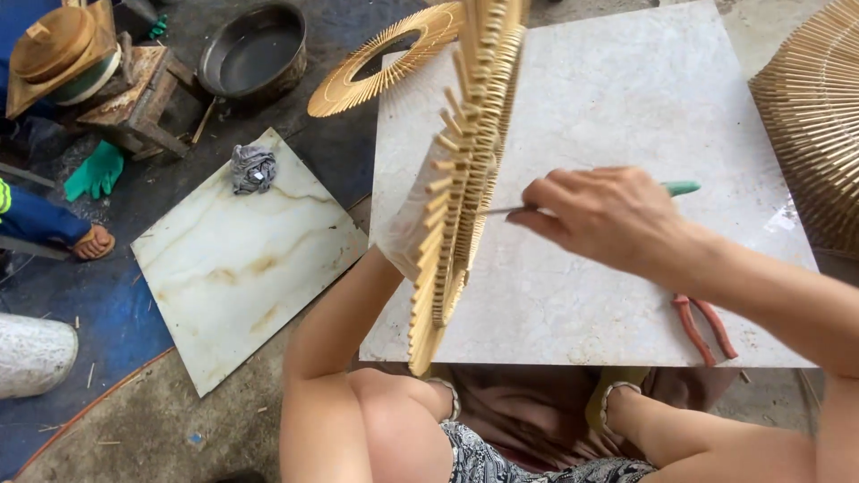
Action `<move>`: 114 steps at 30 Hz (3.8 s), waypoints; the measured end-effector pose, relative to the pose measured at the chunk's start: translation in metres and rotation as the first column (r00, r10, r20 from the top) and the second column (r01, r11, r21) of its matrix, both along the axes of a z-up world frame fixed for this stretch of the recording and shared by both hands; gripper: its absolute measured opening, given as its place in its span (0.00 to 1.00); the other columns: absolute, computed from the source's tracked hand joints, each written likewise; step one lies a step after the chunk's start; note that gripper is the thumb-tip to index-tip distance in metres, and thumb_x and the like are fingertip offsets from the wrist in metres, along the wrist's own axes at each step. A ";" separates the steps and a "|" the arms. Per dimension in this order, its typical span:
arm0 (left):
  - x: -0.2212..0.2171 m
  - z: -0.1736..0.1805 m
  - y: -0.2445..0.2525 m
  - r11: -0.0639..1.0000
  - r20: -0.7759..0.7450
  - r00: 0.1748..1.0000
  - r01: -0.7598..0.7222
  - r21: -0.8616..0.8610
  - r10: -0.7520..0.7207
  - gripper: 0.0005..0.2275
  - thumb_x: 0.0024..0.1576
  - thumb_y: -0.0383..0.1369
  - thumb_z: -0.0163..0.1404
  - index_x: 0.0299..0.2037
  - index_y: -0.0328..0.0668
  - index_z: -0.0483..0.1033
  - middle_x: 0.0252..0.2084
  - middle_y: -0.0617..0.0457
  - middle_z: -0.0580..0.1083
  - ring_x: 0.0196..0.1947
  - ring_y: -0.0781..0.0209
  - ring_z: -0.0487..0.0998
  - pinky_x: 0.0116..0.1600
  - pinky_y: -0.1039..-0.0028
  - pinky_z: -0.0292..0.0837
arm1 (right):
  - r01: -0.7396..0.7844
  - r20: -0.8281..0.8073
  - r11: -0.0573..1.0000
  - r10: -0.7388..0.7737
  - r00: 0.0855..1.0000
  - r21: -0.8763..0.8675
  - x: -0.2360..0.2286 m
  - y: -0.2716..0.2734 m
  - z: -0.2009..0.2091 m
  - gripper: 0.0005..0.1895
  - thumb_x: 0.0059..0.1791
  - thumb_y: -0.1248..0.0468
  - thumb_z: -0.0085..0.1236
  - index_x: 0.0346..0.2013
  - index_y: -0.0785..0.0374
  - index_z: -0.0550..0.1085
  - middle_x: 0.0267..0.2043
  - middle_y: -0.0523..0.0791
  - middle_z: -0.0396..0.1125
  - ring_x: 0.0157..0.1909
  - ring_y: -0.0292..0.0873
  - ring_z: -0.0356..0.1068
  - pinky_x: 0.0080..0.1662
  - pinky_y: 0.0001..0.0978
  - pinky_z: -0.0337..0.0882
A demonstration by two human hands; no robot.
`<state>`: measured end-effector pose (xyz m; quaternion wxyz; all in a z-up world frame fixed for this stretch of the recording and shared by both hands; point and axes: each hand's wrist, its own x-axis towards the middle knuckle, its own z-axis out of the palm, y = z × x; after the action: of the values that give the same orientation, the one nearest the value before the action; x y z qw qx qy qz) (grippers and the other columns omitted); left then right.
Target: Finishing and scraping the inner ring of a circular bamboo or wooden sunburst mirror frame.
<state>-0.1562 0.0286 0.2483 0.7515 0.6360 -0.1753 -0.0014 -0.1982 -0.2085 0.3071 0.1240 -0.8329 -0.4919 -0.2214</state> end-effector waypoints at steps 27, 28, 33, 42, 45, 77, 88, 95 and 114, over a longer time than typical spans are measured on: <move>-0.053 0.053 -0.027 0.999 -0.233 0.972 0.030 -0.040 -0.038 0.26 0.60 0.52 0.50 0.62 0.44 0.75 0.26 0.65 0.69 0.21 0.79 0.67 0.24 0.86 0.64 | 0.068 -0.262 0.957 0.009 0.965 0.283 -0.006 -0.014 -0.016 0.32 0.59 0.64 0.48 0.75 0.65 0.49 0.24 0.45 0.70 0.16 0.37 0.62 0.20 0.32 0.64; -0.055 0.057 -0.028 1.000 -0.240 0.971 0.017 0.000 -0.016 0.26 0.61 0.52 0.48 0.62 0.44 0.76 0.26 0.65 0.69 0.21 0.79 0.67 0.24 0.86 0.66 | 0.071 -0.269 0.952 0.012 0.963 0.298 -0.005 -0.013 -0.018 0.32 0.59 0.64 0.48 0.75 0.66 0.49 0.25 0.44 0.70 0.16 0.36 0.63 0.19 0.30 0.64; -0.038 0.033 -0.023 0.991 -0.282 0.952 0.091 -0.102 -0.116 0.23 0.64 0.49 0.48 0.61 0.39 0.75 0.26 0.64 0.70 0.21 0.78 0.67 0.24 0.86 0.66 | 0.055 -0.122 0.954 -0.020 0.992 0.295 0.020 -0.014 -0.050 0.29 0.60 0.64 0.48 0.74 0.65 0.53 0.25 0.45 0.71 0.15 0.36 0.62 0.16 0.27 0.60; -0.044 0.047 -0.021 0.989 -0.251 0.960 0.097 -0.110 -0.122 0.22 0.64 0.47 0.48 0.63 0.44 0.74 0.27 0.64 0.71 0.21 0.79 0.68 0.25 0.88 0.66 | 0.033 -0.139 0.954 0.009 0.990 0.299 0.010 -0.014 -0.029 0.29 0.60 0.63 0.49 0.74 0.62 0.53 0.24 0.44 0.70 0.15 0.35 0.60 0.17 0.29 0.59; -0.048 0.048 -0.023 0.992 -0.229 0.966 0.102 -0.080 -0.118 0.23 0.63 0.49 0.49 0.62 0.43 0.75 0.28 0.64 0.71 0.21 0.79 0.67 0.25 0.87 0.66 | 0.031 -0.267 0.951 0.056 0.962 0.309 -0.003 -0.013 -0.026 0.32 0.59 0.64 0.47 0.75 0.66 0.49 0.24 0.43 0.70 0.13 0.35 0.59 0.17 0.28 0.60; -0.028 0.042 -0.036 0.984 -0.230 0.967 0.068 -0.163 -0.105 0.21 0.65 0.44 0.49 0.61 0.36 0.74 0.35 0.53 0.78 0.26 0.70 0.78 0.29 0.81 0.78 | 0.087 -0.237 0.969 -0.031 0.971 0.230 0.032 -0.030 -0.064 0.22 0.60 0.63 0.42 0.66 0.71 0.56 0.20 0.44 0.65 0.13 0.35 0.57 0.15 0.27 0.61; -0.009 0.003 -0.033 0.971 -0.289 0.944 0.093 -0.222 -0.156 0.23 0.67 0.48 0.48 0.57 0.33 0.75 0.27 0.59 0.73 0.20 0.76 0.73 0.25 0.86 0.74 | 0.115 -0.168 0.974 -0.082 0.982 0.196 0.043 -0.024 -0.068 0.28 0.63 0.59 0.45 0.74 0.63 0.48 0.21 0.46 0.69 0.14 0.35 0.57 0.19 0.30 0.58; -0.017 0.026 -0.038 0.993 -0.247 0.965 0.070 -0.095 -0.091 0.24 0.62 0.50 0.48 0.52 0.33 0.77 0.24 0.59 0.74 0.15 0.77 0.71 0.18 0.86 0.69 | 0.084 -0.417 0.956 0.043 0.908 0.281 0.007 -0.022 -0.040 0.33 0.61 0.63 0.43 0.76 0.66 0.42 0.28 0.47 0.72 0.12 0.37 0.57 0.16 0.28 0.58; -0.025 0.038 -0.044 0.992 -0.286 0.954 0.057 -0.117 -0.088 0.20 0.61 0.51 0.47 0.44 0.41 0.79 0.22 0.63 0.72 0.16 0.79 0.69 0.19 0.88 0.66 | 0.061 -0.377 0.969 0.035 0.926 0.239 0.011 -0.018 -0.044 0.35 0.58 0.63 0.46 0.75 0.69 0.44 0.27 0.46 0.72 0.12 0.37 0.61 0.16 0.29 0.62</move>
<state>-0.1814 -0.0150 0.2861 0.8017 0.5806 -0.0861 -0.1131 -0.1873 -0.2264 0.2628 0.3174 -0.8413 -0.4217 -0.1171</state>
